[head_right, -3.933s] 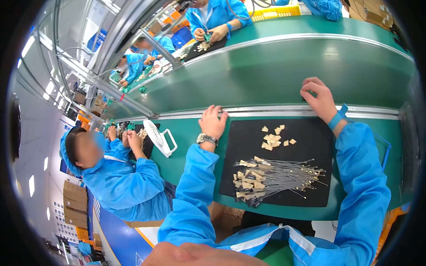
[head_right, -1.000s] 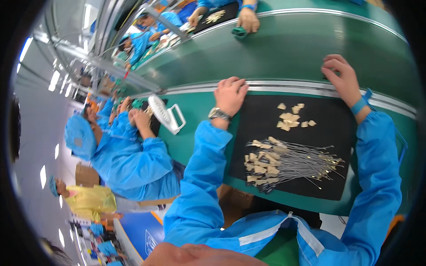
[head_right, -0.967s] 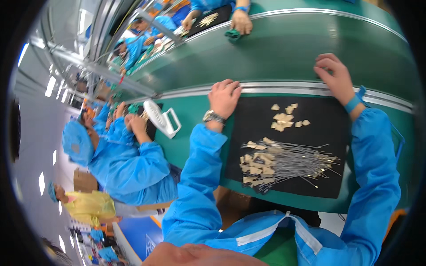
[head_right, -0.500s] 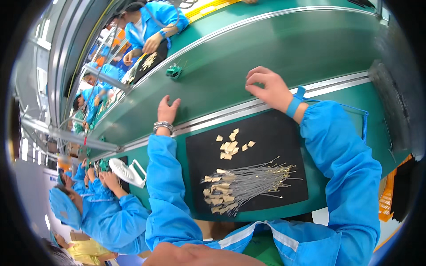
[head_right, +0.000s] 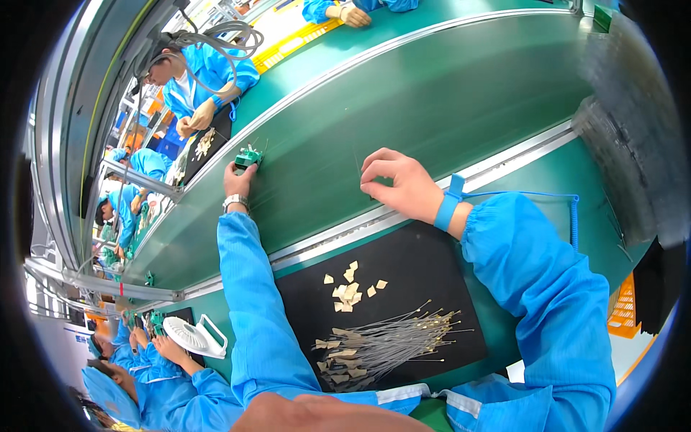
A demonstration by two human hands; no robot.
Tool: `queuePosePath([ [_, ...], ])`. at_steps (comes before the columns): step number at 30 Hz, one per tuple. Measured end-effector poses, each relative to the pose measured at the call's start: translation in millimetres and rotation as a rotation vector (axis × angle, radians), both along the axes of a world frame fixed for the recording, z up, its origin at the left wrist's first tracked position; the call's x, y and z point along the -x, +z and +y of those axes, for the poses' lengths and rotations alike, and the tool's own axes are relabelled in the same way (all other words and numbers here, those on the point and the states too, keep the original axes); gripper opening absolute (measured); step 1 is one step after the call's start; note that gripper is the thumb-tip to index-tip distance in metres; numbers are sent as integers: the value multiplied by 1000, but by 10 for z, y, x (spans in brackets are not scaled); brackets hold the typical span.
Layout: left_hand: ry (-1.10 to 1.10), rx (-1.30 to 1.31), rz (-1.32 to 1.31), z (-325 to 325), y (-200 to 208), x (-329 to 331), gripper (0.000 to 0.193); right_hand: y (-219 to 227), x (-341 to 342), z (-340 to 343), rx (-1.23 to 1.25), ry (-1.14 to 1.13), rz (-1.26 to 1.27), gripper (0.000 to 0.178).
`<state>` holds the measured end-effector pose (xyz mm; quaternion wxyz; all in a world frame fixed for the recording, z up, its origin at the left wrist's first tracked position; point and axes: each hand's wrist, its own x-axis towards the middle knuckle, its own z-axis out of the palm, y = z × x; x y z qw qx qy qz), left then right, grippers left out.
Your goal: Assembling small electronic components onto wires using a jig on a factory production line.
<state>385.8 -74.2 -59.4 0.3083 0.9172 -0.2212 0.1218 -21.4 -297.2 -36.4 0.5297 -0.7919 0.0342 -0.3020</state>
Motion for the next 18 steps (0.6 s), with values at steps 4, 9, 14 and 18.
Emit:
queuePosePath([
  [4, -253, -23, -558, -145, 107, 543, 68, -55, -8, -24, -29, -18, 13, 6],
  [9, -338, -157, -683, -193, 356, 1027, 65, -91, -8, -48, 16, -5, -38, 7],
  [14, -335, 74, -425, -448, 452, 1258, 66, -110, 3, -76, 42, -21, -51, 6],
  [18, -364, 434, 11, -763, 368, 935, 68, -81, -27, -62, 73, -21, -74, 7],
])
